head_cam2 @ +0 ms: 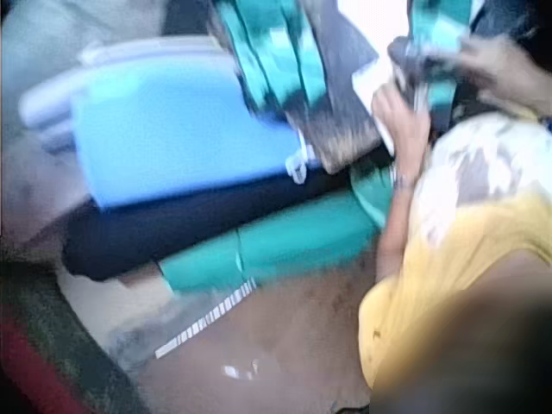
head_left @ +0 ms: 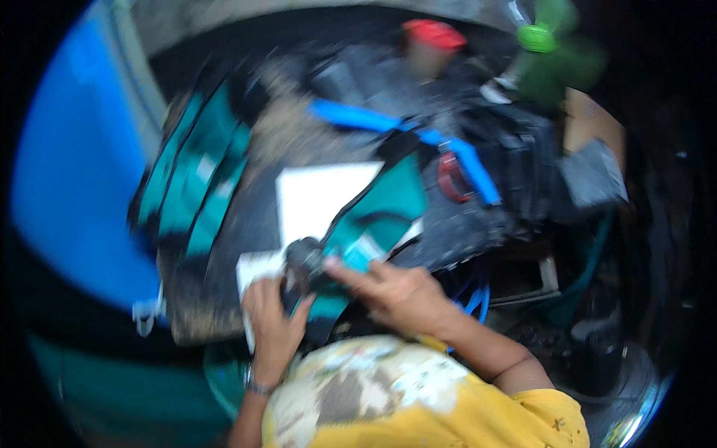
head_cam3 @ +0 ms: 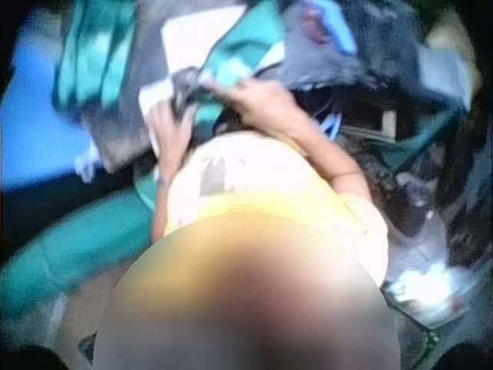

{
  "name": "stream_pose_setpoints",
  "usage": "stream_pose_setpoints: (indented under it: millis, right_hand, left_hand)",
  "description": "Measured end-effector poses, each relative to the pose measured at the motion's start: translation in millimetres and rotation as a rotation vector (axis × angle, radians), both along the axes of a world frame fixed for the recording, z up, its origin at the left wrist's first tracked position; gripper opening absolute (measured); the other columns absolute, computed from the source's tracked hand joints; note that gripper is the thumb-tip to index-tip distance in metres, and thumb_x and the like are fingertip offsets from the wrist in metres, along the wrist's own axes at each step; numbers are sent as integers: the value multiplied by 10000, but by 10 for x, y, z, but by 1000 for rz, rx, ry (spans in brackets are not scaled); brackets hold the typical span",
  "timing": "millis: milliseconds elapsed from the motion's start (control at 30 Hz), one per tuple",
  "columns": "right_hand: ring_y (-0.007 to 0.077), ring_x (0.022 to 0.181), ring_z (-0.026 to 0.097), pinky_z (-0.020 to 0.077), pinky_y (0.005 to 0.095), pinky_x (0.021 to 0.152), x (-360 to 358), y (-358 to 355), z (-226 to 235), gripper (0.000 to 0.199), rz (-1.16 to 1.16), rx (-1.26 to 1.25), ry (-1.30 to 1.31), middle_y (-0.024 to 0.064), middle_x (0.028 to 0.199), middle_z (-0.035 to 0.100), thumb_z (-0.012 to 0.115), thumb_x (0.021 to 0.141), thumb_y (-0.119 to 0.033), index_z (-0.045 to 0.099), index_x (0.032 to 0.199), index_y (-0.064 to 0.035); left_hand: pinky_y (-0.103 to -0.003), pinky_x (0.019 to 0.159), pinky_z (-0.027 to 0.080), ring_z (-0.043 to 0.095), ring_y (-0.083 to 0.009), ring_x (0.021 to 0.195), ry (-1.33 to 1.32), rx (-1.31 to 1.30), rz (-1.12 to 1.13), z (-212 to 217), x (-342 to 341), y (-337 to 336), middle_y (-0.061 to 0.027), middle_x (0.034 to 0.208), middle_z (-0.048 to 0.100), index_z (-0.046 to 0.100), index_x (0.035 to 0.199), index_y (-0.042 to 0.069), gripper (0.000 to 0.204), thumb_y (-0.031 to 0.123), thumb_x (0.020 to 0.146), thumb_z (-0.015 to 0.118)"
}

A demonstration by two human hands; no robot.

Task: The person uses a hammer to press black trim onto green foam pieces on a white board, then cuts a blue foam strip with scissors and fits it into the assembly. The person repeatedly hammers the trim along the edges and adjusts the pieces on the work surface.

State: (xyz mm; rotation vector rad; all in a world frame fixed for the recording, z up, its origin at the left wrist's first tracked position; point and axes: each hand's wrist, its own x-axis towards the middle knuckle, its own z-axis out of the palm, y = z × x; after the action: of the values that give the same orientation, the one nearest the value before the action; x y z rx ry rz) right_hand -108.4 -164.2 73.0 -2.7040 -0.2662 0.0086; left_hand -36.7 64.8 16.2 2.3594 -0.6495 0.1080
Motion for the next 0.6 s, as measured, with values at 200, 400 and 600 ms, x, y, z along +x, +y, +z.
stream_pose_setpoints:
  millis: [200,400,600]
  right_hand:
    - [337,808,677,546,422,602,230,-9,40,502,19,125,-259,193,1024,575,626,939,-123,547,1434,-149]
    - [297,669,604,503,429,654,24,-788,-106,152,-343,146,-828,121,791,629,584,982,-102,668,1026,17]
    - [391,922,643,508,444,814,-242,-2512,200,205,-1065,-3,-1090,207,972,638,493,1032,-90,658,1008,28]
  left_hand:
    - [-443,865,418,544,-360,960,206,-64,36,164,163,-1,-148,953,551,577,894,13,337,93,709,846]
    - [-370,841,455,569,-291,922,88,-169,43,132,382,145,-136,983,553,596,928,-2,251,-5,736,758]
    - [-454,986,428,564,-351,1109,-159,-140,98,492,356,-13,-195,1133,565,605,974,-22,180,-18,815,690]
